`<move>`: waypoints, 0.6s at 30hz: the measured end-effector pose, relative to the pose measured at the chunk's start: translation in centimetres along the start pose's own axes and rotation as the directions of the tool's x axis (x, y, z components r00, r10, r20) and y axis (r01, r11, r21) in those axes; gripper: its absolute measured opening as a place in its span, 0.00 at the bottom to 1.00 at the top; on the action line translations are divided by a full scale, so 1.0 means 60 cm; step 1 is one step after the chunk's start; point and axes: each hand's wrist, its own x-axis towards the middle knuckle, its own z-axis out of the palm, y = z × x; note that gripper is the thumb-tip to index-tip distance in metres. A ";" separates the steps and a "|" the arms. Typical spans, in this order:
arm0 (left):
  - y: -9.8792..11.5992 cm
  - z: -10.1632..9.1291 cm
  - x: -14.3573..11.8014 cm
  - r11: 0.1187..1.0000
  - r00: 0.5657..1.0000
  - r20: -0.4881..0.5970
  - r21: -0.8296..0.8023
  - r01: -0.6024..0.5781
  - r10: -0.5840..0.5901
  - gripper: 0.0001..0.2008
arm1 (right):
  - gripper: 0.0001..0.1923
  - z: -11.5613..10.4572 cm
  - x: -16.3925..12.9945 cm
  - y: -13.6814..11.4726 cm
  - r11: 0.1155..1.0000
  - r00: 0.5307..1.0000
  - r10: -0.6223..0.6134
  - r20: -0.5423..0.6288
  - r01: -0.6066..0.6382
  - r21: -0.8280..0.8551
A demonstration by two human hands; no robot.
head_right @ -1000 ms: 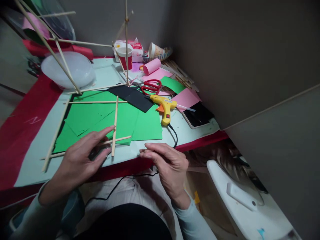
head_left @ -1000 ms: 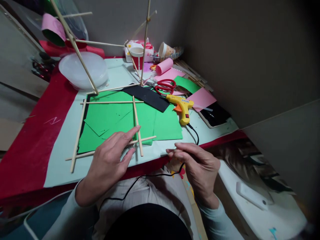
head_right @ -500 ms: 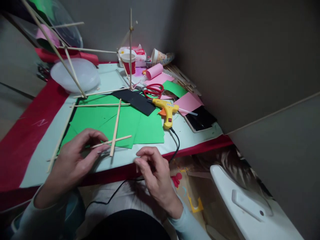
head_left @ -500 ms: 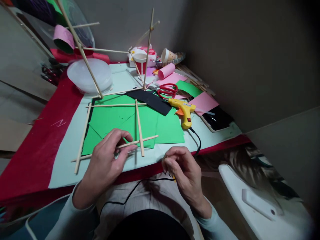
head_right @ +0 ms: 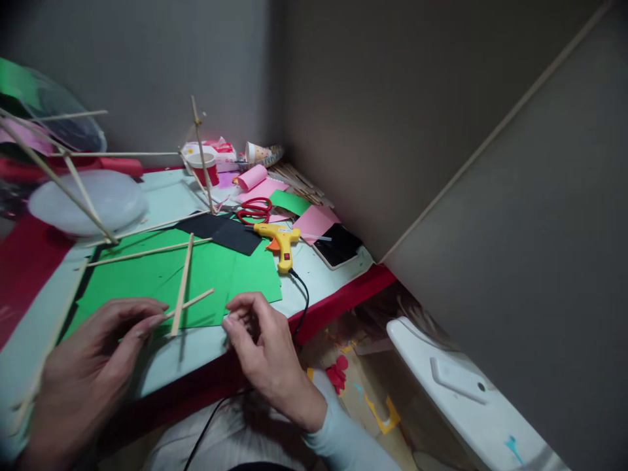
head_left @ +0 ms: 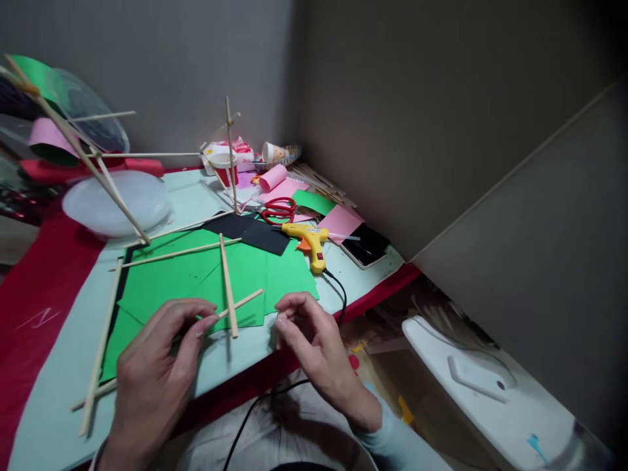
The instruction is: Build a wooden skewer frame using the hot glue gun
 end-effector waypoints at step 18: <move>-0.009 0.025 0.001 0.992 0.984 -0.129 0.023 0.123 -0.119 0.05 | 0.04 0.033 0.047 0.003 0.916 0.970 -0.165 0.181 0.219 -0.337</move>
